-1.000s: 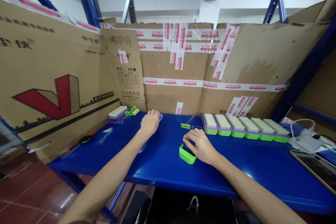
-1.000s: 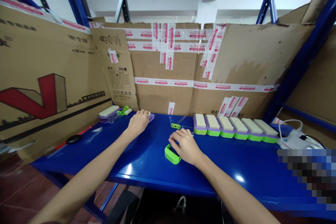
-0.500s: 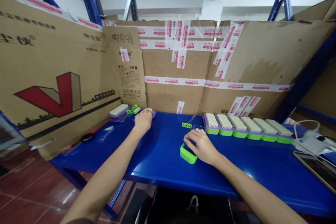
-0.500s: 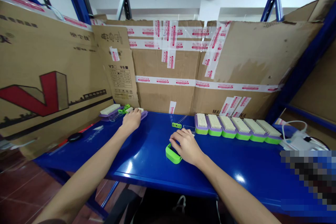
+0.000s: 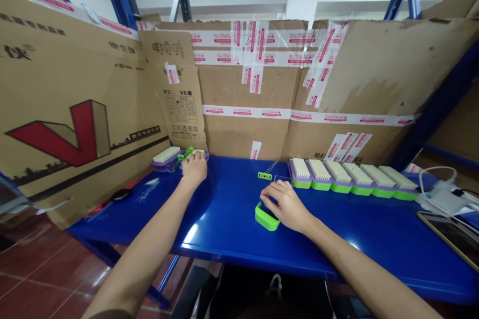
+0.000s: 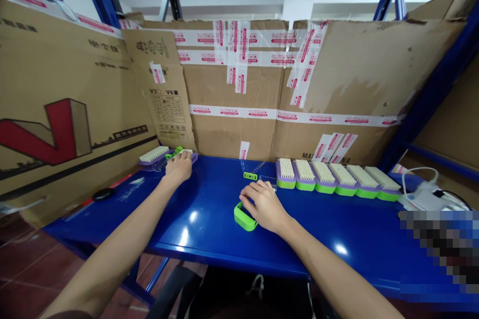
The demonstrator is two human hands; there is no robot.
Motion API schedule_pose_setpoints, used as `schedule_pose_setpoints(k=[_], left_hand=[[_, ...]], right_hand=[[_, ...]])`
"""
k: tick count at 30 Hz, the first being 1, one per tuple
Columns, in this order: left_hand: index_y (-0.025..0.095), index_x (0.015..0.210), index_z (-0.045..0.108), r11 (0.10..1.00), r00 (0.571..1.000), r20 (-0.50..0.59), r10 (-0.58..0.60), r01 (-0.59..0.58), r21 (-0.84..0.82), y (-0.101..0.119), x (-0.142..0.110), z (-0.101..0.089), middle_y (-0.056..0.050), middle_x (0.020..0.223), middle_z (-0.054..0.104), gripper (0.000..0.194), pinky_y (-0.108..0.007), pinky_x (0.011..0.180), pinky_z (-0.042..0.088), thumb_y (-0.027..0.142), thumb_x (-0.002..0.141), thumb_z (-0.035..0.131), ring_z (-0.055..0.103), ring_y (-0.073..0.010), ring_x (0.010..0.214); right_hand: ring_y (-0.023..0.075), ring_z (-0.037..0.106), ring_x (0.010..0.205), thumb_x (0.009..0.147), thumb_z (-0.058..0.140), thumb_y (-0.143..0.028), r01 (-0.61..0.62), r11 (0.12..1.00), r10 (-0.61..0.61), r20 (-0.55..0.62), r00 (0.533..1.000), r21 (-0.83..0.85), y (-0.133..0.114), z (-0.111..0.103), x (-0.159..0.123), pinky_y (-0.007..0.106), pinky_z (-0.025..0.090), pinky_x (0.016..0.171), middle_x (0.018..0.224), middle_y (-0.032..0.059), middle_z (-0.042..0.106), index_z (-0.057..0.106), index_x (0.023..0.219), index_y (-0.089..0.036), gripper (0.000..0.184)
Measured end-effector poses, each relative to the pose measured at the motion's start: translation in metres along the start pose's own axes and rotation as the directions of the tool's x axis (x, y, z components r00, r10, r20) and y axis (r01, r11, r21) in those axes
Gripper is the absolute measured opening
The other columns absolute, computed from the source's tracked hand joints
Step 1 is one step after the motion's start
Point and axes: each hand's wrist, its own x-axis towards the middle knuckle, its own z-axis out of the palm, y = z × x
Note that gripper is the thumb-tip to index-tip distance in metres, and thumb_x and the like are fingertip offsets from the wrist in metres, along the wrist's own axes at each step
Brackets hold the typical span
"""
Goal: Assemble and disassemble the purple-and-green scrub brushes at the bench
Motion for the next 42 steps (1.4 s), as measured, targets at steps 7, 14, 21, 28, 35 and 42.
schedule_pose_setpoints(k=[7,14,21,28,35,42], left_hand=[[0.01,0.176,0.038,0.999,0.998,-0.057,-0.038,0.038,-0.005,0.002,0.005,0.01,-0.029,0.18,0.042,0.076,-0.064,0.128,0.04,0.013,0.1,0.047,0.041,-0.0434,0.167],[0.011,0.177,0.037,0.999,0.994,-0.11,-0.026,0.022,-0.035,0.003,0.007,0.014,-0.03,0.179,0.043,0.08,-0.067,0.128,0.038,0.02,0.1,0.052,0.042,-0.0466,0.166],[0.01,0.176,0.04,0.999,0.986,-0.166,0.004,-0.012,-0.05,0.013,0.006,0.013,-0.028,0.183,0.039,0.068,-0.067,0.134,0.03,0.022,0.108,0.04,0.039,-0.0442,0.168],[0.009,0.164,0.055,0.998,0.989,-0.148,0.031,-0.038,-0.043,0.013,0.006,0.014,-0.03,0.176,0.047,0.057,-0.066,0.134,0.031,0.028,0.112,0.043,0.042,-0.0455,0.164],[0.009,0.157,0.063,0.996,0.99,-0.131,0.059,-0.066,-0.052,0.007,0.011,0.017,-0.03,0.179,0.043,0.056,-0.07,0.133,0.03,0.036,0.11,0.05,0.04,-0.0494,0.165],[0.013,0.156,0.064,0.99,0.984,-0.165,0.069,-0.088,-0.112,0.004,0.016,0.023,-0.03,0.177,0.046,0.057,-0.076,0.132,0.029,0.041,0.109,0.051,0.041,-0.0517,0.163]], right_hand=[[0.0248,0.068,0.094,0.12,0.059,-0.03,0.002,1.0,-0.002,-0.004,1.0,-0.007,-0.002,-0.001,0.0,0.042,0.044,0.089,0.102,0.005,0.082,0.072,0.106,-0.025,0.021],[0.0254,0.066,0.094,0.121,0.055,-0.033,0.001,1.0,-0.001,0.007,1.0,0.001,-0.001,0.0,0.0,0.043,0.044,0.089,0.103,0.0059,0.081,0.073,0.106,-0.025,0.025],[0.0254,0.067,0.095,0.121,0.056,-0.033,-0.007,1.0,0.007,0.009,1.0,0.003,-0.001,0.0,0.0,0.043,0.043,0.089,0.104,0.0054,0.082,0.072,0.107,-0.025,0.023],[0.0241,0.069,0.093,0.121,0.057,-0.033,-0.005,1.0,0.005,0.0,1.0,0.023,0.0,0.0,0.0,0.043,0.043,0.092,0.102,0.0042,0.081,0.073,0.106,-0.024,0.023],[0.0223,0.072,0.092,0.12,0.061,-0.041,0.073,0.985,-0.086,0.081,0.993,0.155,-0.005,-0.005,0.001,0.041,0.042,0.093,0.101,0.0034,0.082,0.076,0.106,-0.024,0.027],[0.0239,0.07,0.095,0.113,0.071,-0.052,0.038,0.981,-0.074,0.186,0.98,0.191,-0.009,-0.01,0.002,0.041,0.045,0.097,0.104,0.0049,0.082,0.078,0.112,-0.024,0.029]])
